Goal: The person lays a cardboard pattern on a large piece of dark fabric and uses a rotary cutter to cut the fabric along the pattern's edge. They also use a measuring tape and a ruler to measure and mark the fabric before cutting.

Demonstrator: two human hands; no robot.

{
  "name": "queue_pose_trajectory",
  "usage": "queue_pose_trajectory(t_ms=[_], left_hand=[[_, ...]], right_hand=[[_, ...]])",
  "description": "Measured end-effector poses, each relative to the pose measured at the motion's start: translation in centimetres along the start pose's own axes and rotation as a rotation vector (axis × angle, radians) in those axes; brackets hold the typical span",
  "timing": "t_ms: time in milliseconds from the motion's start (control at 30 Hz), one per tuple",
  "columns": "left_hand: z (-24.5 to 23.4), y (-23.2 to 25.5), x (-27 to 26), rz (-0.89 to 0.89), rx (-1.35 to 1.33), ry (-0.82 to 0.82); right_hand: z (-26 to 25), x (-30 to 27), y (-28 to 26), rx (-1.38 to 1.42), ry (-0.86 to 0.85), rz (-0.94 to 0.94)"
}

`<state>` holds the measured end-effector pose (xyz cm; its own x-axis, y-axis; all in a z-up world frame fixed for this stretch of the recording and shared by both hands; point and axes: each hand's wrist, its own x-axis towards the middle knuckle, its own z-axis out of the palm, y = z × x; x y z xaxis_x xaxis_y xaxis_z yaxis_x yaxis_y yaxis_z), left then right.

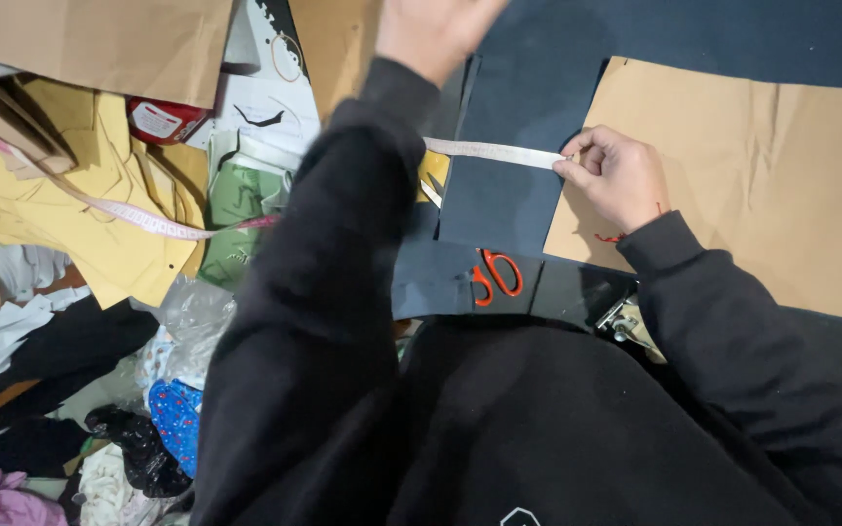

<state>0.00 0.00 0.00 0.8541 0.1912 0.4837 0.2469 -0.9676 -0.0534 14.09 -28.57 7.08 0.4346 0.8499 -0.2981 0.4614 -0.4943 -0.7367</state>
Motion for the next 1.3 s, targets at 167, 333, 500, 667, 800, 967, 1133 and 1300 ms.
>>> queue_pose_trajectory(t_ms=[167,333,500,667,800,967,1133,1300], left_hand=[[-2.7,6.5,-0.7,0.239,-0.455,-0.287],[-5.6,4.3,0.6,0.069,-0.264,-0.320],[-5.8,4.3,-2.2,-0.038,-0.020,-0.146],[-12.1,7.2,-4.1,-0.365,-0.433,-0.174],[-11.5,7.7,-5.6,-0.360,-0.380,-0.126],[-9.4,7.3,-6.3,-0.568,-0.408,-0.137],[-9.0,7.2,-6.0,-0.651,-0.439,-0.257],[-9.0,7.2,-6.3,-0.679,-0.454,-0.270]], right_hand=[[0.0,0.0,0.0,0.016,-0.008,0.018],[0.2,0.0,0.2,0.038,-0.006,0.009],[0.0,0.1,-0.1,0.038,-0.009,0.002],[0.0,-0.3,0.2,0.022,0.009,-0.017],[0.3,-0.1,-0.1,0.009,0.017,-0.053],[0.8,0.7,-1.3,-0.120,0.062,-0.154],[0.5,1.4,0.5,-0.083,0.095,-0.203],[-3.7,2.8,3.4,-0.178,0.286,-0.377]])
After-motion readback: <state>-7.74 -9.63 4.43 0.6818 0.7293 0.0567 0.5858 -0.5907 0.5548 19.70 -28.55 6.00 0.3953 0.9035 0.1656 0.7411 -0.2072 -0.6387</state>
